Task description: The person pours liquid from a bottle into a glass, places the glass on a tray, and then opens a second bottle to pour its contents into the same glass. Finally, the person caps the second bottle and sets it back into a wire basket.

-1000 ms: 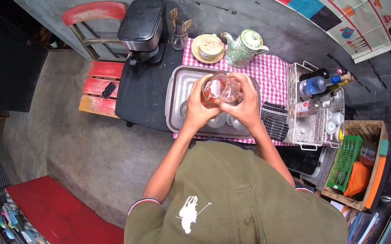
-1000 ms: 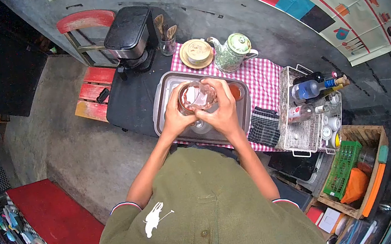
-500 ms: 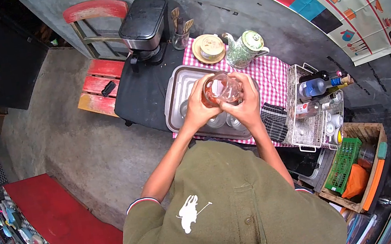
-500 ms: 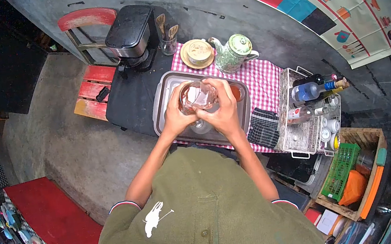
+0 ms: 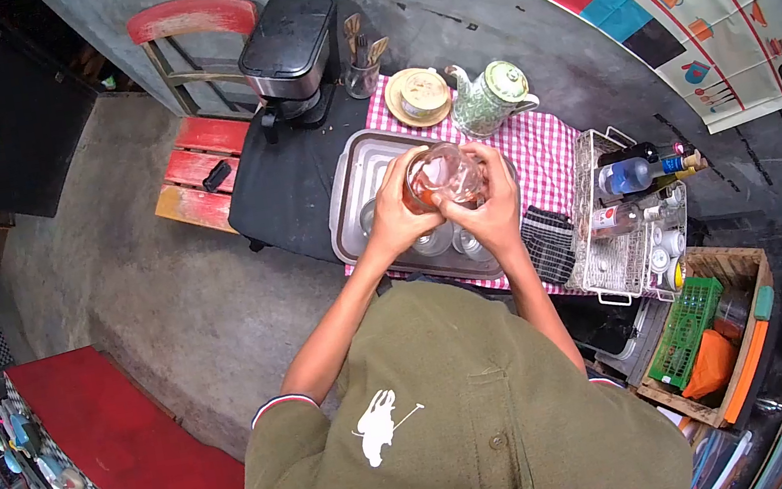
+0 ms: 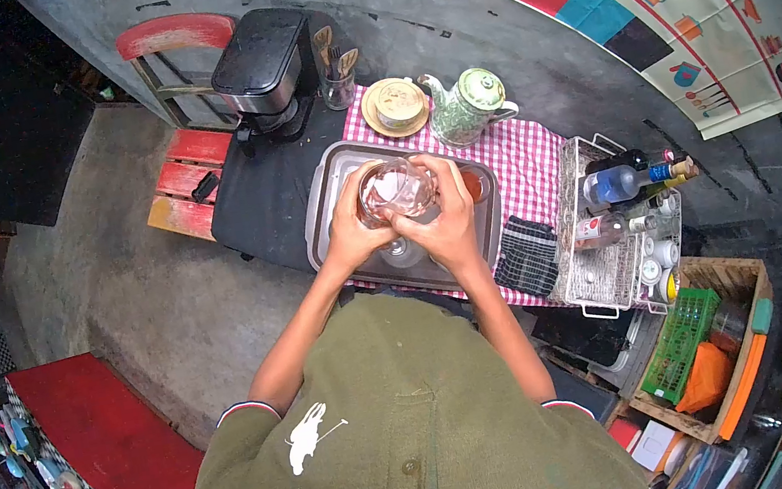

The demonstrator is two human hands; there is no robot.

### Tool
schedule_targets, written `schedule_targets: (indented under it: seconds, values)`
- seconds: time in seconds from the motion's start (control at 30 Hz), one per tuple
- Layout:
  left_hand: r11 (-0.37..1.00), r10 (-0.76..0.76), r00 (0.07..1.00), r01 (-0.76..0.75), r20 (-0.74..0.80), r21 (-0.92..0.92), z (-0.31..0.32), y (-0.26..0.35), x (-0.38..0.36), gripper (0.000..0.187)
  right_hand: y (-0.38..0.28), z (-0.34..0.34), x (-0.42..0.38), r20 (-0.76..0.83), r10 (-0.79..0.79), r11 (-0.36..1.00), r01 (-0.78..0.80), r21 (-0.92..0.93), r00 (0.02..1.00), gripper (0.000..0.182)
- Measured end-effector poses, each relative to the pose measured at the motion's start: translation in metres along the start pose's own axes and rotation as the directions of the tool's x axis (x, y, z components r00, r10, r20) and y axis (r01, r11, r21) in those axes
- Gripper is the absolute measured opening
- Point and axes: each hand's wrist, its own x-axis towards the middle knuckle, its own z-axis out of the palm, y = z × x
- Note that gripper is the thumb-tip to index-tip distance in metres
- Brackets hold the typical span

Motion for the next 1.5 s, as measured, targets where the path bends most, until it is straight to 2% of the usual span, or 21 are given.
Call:
schedule_targets:
  seconds: [0.13, 0.3, 0.33, 0.67, 0.77, 0.8, 0.9, 1.03, 1.33, 1.43, 1.5]
  values:
    - [1.000, -0.002, 1.000, 0.002, 0.000, -0.001, -0.002, 0.000, 0.001, 0.081, 0.006, 0.002, -0.003, 0.023, 0.101, 0.979, -0.103, 0.175, 0.995, 0.070]
    - [0.998, -0.040, 0.999, 0.039, -0.024, -0.043, -0.003, -0.003, 0.002, 0.082, 0.017, 0.006, -0.005, -0.008, 0.176, 0.870, -0.152, 0.469, 0.984, 0.076]
    - [1.000, -0.009, 1.000, 0.008, -0.029, -0.022, -0.004, -0.004, 0.003, 0.082, 0.018, 0.006, -0.005, -0.015, 0.185, 0.845, -0.151, 0.513, 0.983, 0.077]
    - [0.999, -0.040, 0.999, 0.040, -0.012, -0.020, -0.010, 0.004, 0.010, 0.083, 0.018, -0.002, -0.001, -0.068, 0.178, 0.838, -0.115, 0.533, 0.982, 0.075]
    - [0.987, 0.020, 1.000, -0.018, -0.012, 0.157, -0.015, 0.009, 0.015, 0.086, 0.020, -0.004, -0.004, -0.093, 0.210, 0.824, -0.125, 0.552, 0.973, 0.074]
    - [0.994, -0.035, 0.999, 0.035, -0.002, 0.107, -0.017, 0.007, 0.017, 0.081, 0.021, -0.005, -0.005, -0.100, 0.223, 0.822, -0.132, 0.554, 0.970, 0.074]
    - [0.989, -0.045, 0.999, 0.044, 0.006, 0.144, -0.023, 0.003, 0.025, 0.079, 0.023, -0.007, -0.007, -0.109, 0.239, 0.816, -0.139, 0.561, 0.965, 0.073]
    - [0.972, -0.061, 0.998, 0.062, -0.008, 0.226, -0.030, -0.012, 0.034, 0.079, 0.027, -0.011, -0.011, -0.111, 0.285, 0.813, -0.179, 0.553, 0.952, 0.070]
    - [0.954, -0.103, 0.995, 0.102, -0.012, 0.283, -0.048, -0.053, 0.047, 0.079, 0.047, -0.011, -0.015, -0.147, 0.344, 0.810, -0.214, 0.546, 0.927, 0.068]
    - [0.932, -0.159, 0.987, 0.142, 0.024, 0.334, -0.051, -0.061, 0.048, 0.079, 0.052, -0.011, -0.015, -0.141, 0.356, 0.816, -0.233, 0.529, 0.924, 0.070]
    - [0.926, -0.138, 0.989, 0.113, 0.044, 0.361, -0.051, -0.074, 0.050, 0.081, 0.058, -0.009, -0.016, -0.137, 0.369, 0.813, -0.248, 0.526, 0.919, 0.071]
